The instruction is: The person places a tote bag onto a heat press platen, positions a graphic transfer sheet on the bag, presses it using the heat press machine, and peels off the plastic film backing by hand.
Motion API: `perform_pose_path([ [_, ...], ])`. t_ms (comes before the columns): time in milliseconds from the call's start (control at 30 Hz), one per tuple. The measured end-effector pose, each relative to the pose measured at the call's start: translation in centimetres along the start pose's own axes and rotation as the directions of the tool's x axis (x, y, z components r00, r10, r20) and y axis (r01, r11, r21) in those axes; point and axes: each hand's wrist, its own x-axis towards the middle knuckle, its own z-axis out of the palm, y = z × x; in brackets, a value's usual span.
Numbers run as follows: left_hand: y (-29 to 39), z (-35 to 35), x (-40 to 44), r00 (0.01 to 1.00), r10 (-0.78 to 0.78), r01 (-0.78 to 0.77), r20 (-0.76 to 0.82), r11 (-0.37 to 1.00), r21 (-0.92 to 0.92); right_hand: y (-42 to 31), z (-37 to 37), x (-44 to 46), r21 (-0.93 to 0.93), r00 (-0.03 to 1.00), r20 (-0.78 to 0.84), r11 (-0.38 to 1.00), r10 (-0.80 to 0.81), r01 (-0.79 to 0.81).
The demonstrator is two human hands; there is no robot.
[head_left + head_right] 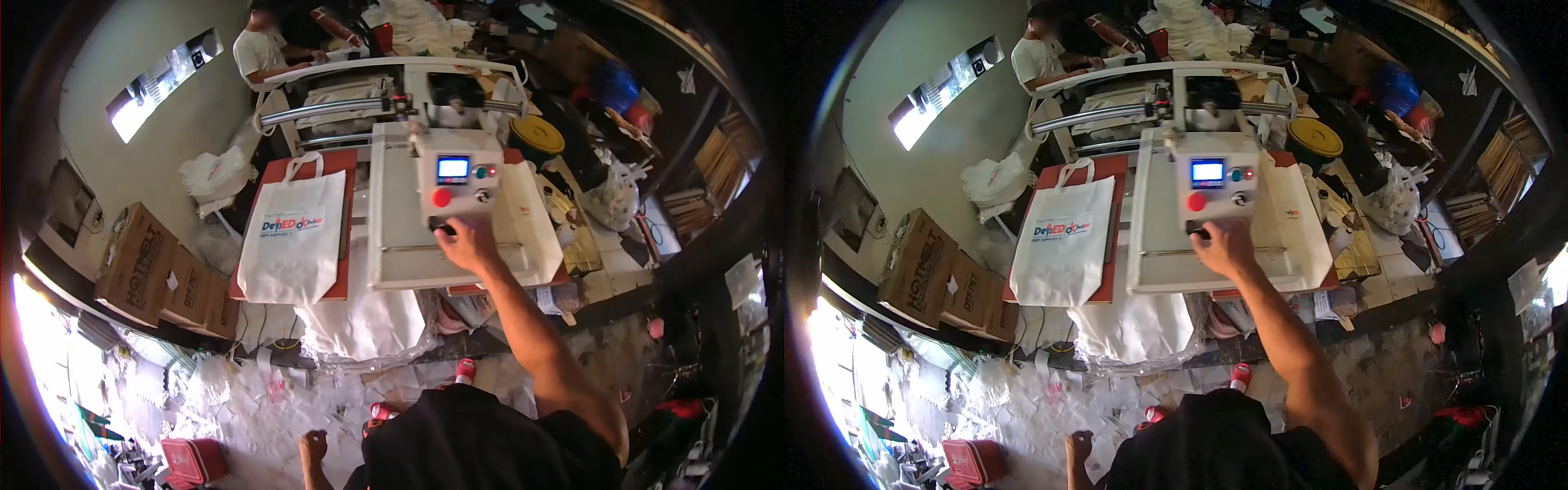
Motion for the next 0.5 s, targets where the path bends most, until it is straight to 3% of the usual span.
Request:
perform_pose_path([
  [33,-6.7,2.1,-0.4,0.991,0.075,-0.085,0.114,0.993,0.086,0.3,-0.3,-0.2,0.009,0.999,-0.027,1.000,0.023,-0.023],
  [67,-11.3,3.0,-0.9,0.918,0.288,-0.374,0.274,0.858,0.352,0.2,-0.6,-0.8,-0.051,0.992,-0.122,0.999,-0.015,0.009],
  [100,-15.1,3.0,-1.6,0.852,0.359,-0.471,0.381,0.843,0.259,0.5,-0.3,-1.3,-0.149,0.984,-0.174,0.989,-0.032,0.006],
  [133,-13.5,-0.1,-2.4,0.786,-0.135,0.132,0.603,0.990,0.050,1.5,-0.1,-1.6,-0.176,0.982,-0.186,0.984,-0.006,-0.027],
  [167,-17.0,0.4,-2.0,0.706,-0.146,0.022,0.693,0.983,0.184,2.3,-0.2,-1.9,-0.204,0.980,-0.197,0.977,0.017,-0.057],
  [200,-16.5,-0.9,-2.1,0.673,-0.392,0.394,0.628,0.908,0.145,2.7,-0.6,-2.2,-0.268,0.976,-0.217,0.960,0.024,-0.083],
  [233,-15.9,-1.9,-2.3,0.547,-0.607,0.707,0.577,0.704,0.070,3.1,-1.1,-2.3,-0.333,0.971,-0.239,0.937,0.026,-0.107],
  [267,-15.6,-2.7,-1.8,0.547,-0.604,0.704,0.580,0.706,0.071,3.9,-1.4,-2.3,-0.306,0.972,-0.213,0.937,0.102,-0.166],
  [333,-16.2,-4.0,-0.1,0.680,-0.442,0.688,0.585,0.660,-0.300,5.4,-1.8,-2.6,-0.362,0.969,-0.196,0.907,0.153,-0.217],
  [367,-17.5,-3.5,1.5,0.674,-0.443,0.692,0.591,0.660,-0.293,6.1,-1.9,-2.9,-0.373,0.965,-0.212,0.900,0.155,-0.226],
  [433,-19.9,-1.0,6.0,0.661,-0.406,0.557,0.631,0.829,-0.051,7.3,-2.1,-3.4,-0.400,0.970,-0.172,0.888,0.171,-0.227],
  [500,-19.4,0.2,10.4,0.701,-0.342,0.461,0.626,0.887,-0.032,7.6,-1.9,-3.9,-0.324,0.948,-0.269,0.912,0.169,-0.254],
])
